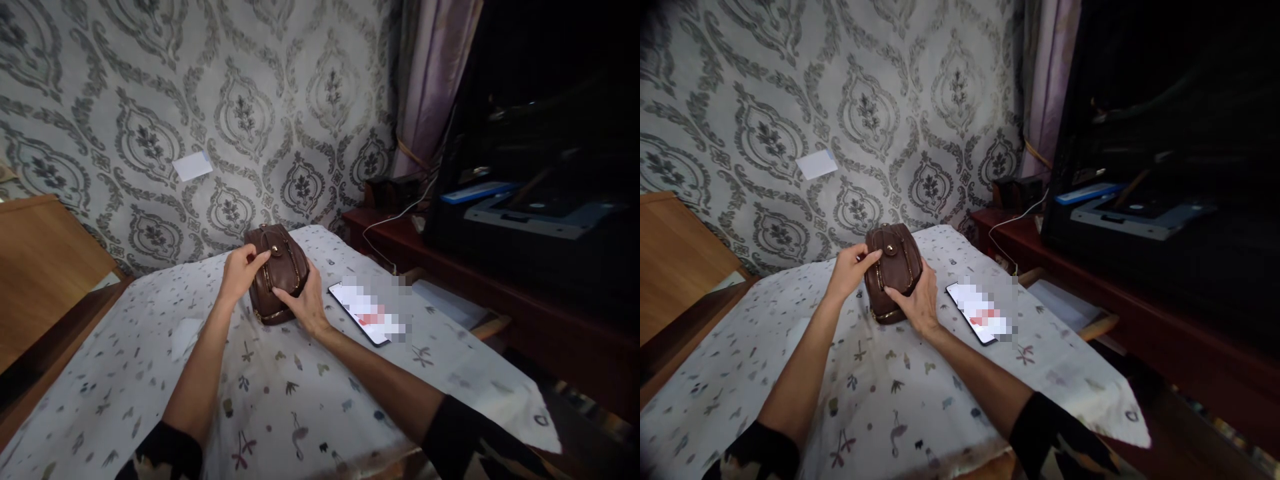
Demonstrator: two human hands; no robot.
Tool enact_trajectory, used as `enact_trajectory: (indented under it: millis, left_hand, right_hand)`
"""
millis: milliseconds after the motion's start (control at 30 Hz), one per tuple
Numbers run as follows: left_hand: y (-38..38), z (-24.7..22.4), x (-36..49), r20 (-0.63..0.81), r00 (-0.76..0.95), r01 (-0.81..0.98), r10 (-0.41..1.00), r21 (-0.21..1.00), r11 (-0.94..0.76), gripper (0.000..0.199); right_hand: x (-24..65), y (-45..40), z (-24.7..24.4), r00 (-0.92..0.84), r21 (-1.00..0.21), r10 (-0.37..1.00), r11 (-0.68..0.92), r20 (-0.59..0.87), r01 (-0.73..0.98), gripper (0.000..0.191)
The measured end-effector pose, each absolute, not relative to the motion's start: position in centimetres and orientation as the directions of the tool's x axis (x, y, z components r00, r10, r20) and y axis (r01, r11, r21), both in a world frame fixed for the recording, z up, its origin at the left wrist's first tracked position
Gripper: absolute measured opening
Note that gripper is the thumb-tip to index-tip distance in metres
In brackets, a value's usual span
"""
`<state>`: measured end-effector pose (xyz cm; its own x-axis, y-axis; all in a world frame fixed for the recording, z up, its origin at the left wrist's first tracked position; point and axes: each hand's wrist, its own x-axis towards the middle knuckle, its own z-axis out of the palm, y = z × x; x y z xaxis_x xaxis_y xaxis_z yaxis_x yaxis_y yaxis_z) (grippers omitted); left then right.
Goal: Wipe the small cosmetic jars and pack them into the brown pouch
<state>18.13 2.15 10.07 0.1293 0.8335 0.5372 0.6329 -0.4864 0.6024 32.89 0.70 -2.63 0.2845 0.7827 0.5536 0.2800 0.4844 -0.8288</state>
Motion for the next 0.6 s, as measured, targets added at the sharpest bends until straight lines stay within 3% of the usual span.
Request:
enact_trajectory:
  millis: [300, 433, 500, 600]
  left_hand:
    - [2.2, 9.8, 18.3, 0.526, 0.138, 0.582, 0.839, 0.643, -0.499, 0.037]
    - [2.6, 9.5, 19.2, 0.612, 0.082, 0.594, 0.786, 0.604, -0.532, 0.01]
    - [3.2, 9.8, 19.9, 0.654, 0.072, 0.618, 0.753, 0.564, -0.548, 0.026]
    - [4.7, 10.9, 21.1, 0.659, 0.132, 0.676, 0.74, 0.486, -0.554, 0.043]
  right_hand:
    - [32.9, 1.0, -2.8, 0.283, -0.816, 0.77, 0.501, 0.572, 0.288, 0.1]
    - [32.9, 0.7, -2.8, 0.275, -0.815, 0.772, 0.502, 0.573, 0.288, 0.103]
    - [32.9, 0.6, -2.8, 0.282, -0.814, 0.766, 0.51, 0.577, 0.279, 0.1]
    - [33.1, 0.6, -2.5, 0.301, -0.82, 0.763, 0.525, 0.572, 0.228, 0.078]
